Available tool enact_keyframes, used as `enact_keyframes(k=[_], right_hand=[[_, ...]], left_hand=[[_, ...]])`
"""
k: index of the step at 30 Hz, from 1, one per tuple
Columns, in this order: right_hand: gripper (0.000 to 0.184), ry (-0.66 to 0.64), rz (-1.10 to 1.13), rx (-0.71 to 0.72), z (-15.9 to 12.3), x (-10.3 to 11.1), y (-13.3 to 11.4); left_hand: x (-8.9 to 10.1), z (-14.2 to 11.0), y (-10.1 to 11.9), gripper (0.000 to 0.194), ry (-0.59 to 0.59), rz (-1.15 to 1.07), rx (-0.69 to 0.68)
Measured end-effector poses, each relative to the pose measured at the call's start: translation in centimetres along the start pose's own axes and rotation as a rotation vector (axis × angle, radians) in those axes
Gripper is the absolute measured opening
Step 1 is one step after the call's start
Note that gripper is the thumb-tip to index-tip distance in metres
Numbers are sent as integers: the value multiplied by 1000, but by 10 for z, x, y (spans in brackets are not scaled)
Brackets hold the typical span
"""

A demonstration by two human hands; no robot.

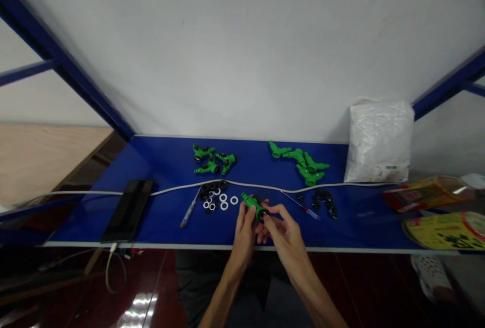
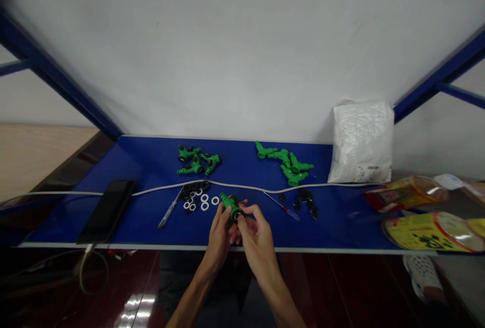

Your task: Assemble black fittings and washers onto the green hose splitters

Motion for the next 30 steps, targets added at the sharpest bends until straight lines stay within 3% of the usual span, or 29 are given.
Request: enact_keyframes(k=[4, 10, 15, 22, 26, 30], right_hand=[[37, -12, -2, -22, -4, -2, 0], [40, 43, 62, -33, -7, -3, 2], [37, 62, 95, 10, -8, 0, 6], [33, -216, -22, -69, -2, -1, 13], [33, -295, -173, -39, 3, 8, -1], [33, -328, -231, -25, 8, 8, -6]], left_hand=[[3, -2, -1, 46, 4, -25, -19], [5, -4, -8, 75, 59, -108, 42], [3, -6, -7, 74, 43, -66, 34], [5, 2, -5, 42, -8, -16, -34], [0, 4, 4, 41, -59, -1, -129], [0, 4, 4, 47, -36, 50, -108]])
Point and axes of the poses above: each hand's wrist, its own z-axis towards the middle knuckle, its own x-axis out of the back of the hand, y = z × x, the point moved 10 cm from there along z, towards the middle knuckle, and after that the axes turned 2 degrees about z, right-handed, at the moved point
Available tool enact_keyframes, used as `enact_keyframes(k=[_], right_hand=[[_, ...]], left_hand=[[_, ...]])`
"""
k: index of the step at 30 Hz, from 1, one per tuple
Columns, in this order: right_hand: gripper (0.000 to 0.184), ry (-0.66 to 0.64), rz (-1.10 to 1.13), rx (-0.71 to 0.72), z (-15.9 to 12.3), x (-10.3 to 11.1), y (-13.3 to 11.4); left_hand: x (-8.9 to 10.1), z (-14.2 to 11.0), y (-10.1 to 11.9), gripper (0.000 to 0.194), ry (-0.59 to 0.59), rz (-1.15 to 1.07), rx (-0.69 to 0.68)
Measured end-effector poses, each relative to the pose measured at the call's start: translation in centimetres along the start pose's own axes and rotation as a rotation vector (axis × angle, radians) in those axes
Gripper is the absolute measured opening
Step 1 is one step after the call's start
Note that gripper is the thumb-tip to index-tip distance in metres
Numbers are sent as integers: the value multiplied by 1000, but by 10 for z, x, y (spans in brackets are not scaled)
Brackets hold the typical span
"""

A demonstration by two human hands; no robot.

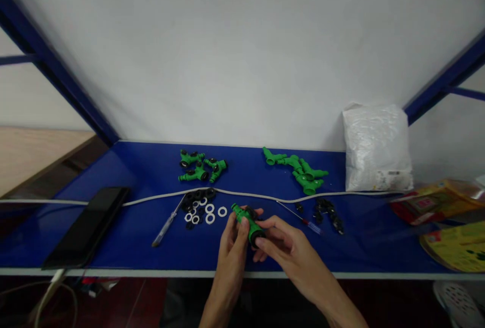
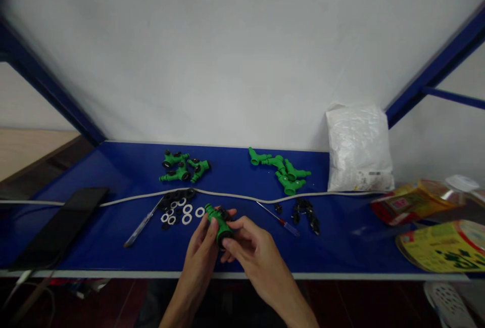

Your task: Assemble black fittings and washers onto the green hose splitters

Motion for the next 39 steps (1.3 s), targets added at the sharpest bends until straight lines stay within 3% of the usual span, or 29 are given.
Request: enact_keyframes(k=[5, 9, 15, 18, 21, 24, 26, 31, 39], right_hand=[[39, 31, 68, 42, 9, 0, -1], [40, 50, 123, 60, 11, -4, 5], [50, 184, 392, 77, 7, -15, 23], [53, 241, 421, 117, 3, -12, 22], [54, 267, 374, 133, -5, 0, 16], [50, 252, 240, 140, -17, 14, 5], [46, 200, 119, 135, -22, 18, -3], [37, 93, -39, 143, -22, 15, -13], [42, 170, 287, 115, -3, 12, 13]], left_hand=[[9, 2, -3, 49, 116, 5, 6], [6, 0, 0, 56, 178, -63, 26], [6, -4, 6, 53, 154, -140, 99], [10, 0, 4, 49, 96, -172, 104], [7, 6, -3, 47, -9, -207, 146], [9, 9, -3, 45, 3, -172, 173], [9, 10, 4, 46, 1, -75, 167], [-13, 10, 14, 40, -178, 216, 181], [-5, 11, 3, 64, -53, 70, 55]])
Point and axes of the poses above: each hand's wrist, its own z-axis towards the middle knuckle, its own x-axis out of the back of the hand, y = z × x, the point moved 10 cm from there along z, towards the middle knuckle, and after that the axes turned 2 degrees about z, right-handed, at the moved point
